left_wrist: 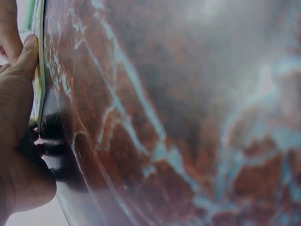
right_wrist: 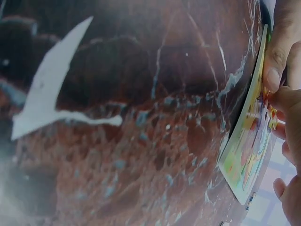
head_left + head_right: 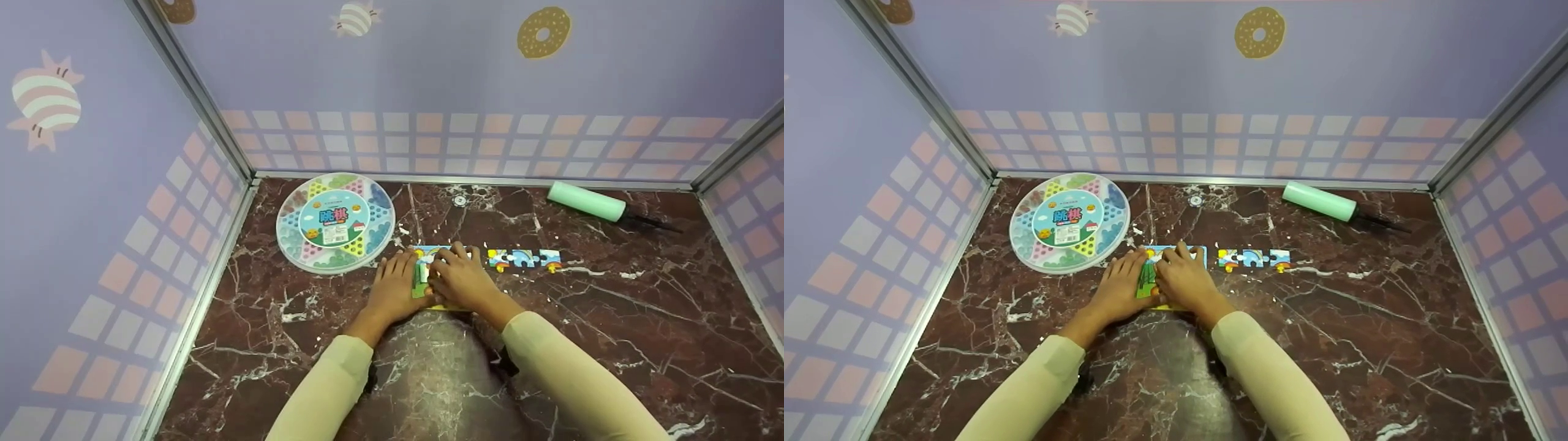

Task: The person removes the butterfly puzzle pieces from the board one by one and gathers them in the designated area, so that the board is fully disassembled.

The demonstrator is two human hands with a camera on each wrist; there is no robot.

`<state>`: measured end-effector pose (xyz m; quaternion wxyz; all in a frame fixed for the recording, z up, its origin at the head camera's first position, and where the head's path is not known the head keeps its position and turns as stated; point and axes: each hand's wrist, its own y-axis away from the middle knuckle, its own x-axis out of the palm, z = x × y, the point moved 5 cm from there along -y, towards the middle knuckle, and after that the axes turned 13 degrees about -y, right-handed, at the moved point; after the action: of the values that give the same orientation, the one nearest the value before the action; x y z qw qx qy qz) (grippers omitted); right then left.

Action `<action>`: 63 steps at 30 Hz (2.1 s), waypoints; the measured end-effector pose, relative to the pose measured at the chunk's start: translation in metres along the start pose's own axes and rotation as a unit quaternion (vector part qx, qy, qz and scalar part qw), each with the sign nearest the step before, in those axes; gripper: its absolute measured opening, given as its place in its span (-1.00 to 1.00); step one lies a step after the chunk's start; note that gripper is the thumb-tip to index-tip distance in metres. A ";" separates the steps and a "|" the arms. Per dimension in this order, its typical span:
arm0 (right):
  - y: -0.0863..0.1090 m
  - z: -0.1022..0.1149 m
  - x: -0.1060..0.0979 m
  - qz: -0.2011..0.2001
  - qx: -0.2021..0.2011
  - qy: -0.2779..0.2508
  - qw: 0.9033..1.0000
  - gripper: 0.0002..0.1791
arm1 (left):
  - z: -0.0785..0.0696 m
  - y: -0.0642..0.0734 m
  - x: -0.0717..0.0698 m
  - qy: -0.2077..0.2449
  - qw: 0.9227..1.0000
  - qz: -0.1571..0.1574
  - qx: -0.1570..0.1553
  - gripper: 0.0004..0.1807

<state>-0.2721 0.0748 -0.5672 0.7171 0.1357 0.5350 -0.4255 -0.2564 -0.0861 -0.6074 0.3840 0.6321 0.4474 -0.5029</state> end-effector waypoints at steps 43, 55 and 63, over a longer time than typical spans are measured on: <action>0.048 -0.054 -0.037 -0.038 -0.002 -0.005 0.999 -0.80 | -0.002 0.002 -0.002 0.012 1.000 0.025 -0.003 0.27; 0.067 -0.069 -0.047 -0.056 -0.011 0.014 0.998 -0.75 | 0.003 -0.002 0.006 0.034 0.999 0.028 -0.006 0.33; 0.079 -0.077 -0.052 -0.063 -0.023 0.014 0.998 -0.79 | -0.001 0.001 -0.001 0.022 0.999 0.036 -0.010 0.29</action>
<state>-0.2665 0.1965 -0.5720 0.6841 0.0912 0.5620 -0.4560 -0.2558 -0.0856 -0.6060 0.3982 0.6550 0.4376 -0.4699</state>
